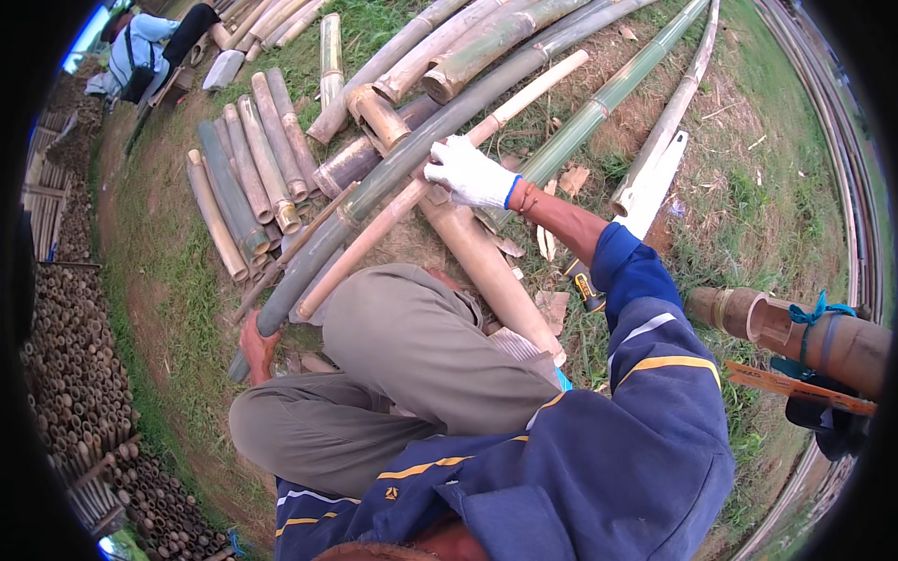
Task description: The person sits on the ground and uses a hand saw to cut bamboo poles into shorter sections. They position each pole on a support, saw through it, and then move the cut pieces aside.
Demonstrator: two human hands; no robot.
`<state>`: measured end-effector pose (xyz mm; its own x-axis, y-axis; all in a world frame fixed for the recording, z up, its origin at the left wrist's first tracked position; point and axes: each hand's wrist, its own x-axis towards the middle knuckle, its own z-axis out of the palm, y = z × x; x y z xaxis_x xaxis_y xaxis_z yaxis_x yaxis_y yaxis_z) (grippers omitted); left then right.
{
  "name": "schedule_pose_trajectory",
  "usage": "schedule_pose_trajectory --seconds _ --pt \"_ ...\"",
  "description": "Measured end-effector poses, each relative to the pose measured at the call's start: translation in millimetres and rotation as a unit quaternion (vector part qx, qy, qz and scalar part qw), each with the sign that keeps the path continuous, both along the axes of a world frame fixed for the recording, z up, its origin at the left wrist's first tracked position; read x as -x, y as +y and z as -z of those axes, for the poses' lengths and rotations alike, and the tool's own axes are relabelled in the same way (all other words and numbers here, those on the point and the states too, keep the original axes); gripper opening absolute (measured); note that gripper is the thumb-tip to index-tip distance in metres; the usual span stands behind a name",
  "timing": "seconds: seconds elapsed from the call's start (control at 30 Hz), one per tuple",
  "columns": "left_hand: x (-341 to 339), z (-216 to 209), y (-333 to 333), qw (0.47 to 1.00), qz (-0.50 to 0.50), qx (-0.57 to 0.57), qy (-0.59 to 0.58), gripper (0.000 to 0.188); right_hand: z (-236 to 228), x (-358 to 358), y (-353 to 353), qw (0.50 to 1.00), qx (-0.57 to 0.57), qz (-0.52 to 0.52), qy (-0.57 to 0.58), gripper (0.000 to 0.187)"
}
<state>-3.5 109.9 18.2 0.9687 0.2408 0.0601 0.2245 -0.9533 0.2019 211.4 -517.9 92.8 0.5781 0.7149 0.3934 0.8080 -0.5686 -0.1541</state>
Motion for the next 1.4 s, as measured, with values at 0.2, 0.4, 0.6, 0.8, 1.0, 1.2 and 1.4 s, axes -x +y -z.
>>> schedule_pose_trajectory --seconds 0.2,0.4,0.6,0.8,1.0,1.2,1.4 --pt "7.6 -10.2 1.0 0.996 -0.065 0.013 0.060 0.076 7.2 -31.2 34.9 0.999 -0.016 -0.037 -0.001 0.043" --pt "-9.0 -16.0 -9.9 0.992 -0.062 0.033 0.106 0.077 31.4 -41.3 30.0 0.999 -0.024 -0.005 -0.045 0.043" --pt "8.0 -10.3 2.7 0.996 -0.059 0.023 0.056 0.077 29.0 -55.4 39.5 0.999 -0.023 -0.020 -0.044 0.037" --pt "-9.7 -10.1 -2.9 0.996 -0.069 0.007 0.059 0.074 29.1 -58.3 24.9 0.999 -0.016 -0.016 -0.033 0.034" --pt "-9.8 -4.8 -5.7 0.994 -0.081 0.001 0.069 0.077 29.8 -58.8 24.3 0.999 -0.005 -0.006 -0.042 0.033" --pt "2.2 -0.4 5.7 0.995 -0.083 0.019 0.053 0.075 29.2 -58.1 34.4 0.998 -0.031 -0.013 -0.046 0.029" --pt "-0.6 -19.4 -20.4 0.994 -0.085 0.006 0.065 0.074 41.5 -45.3 26.8 0.998 -0.030 0.015 -0.053 0.033"
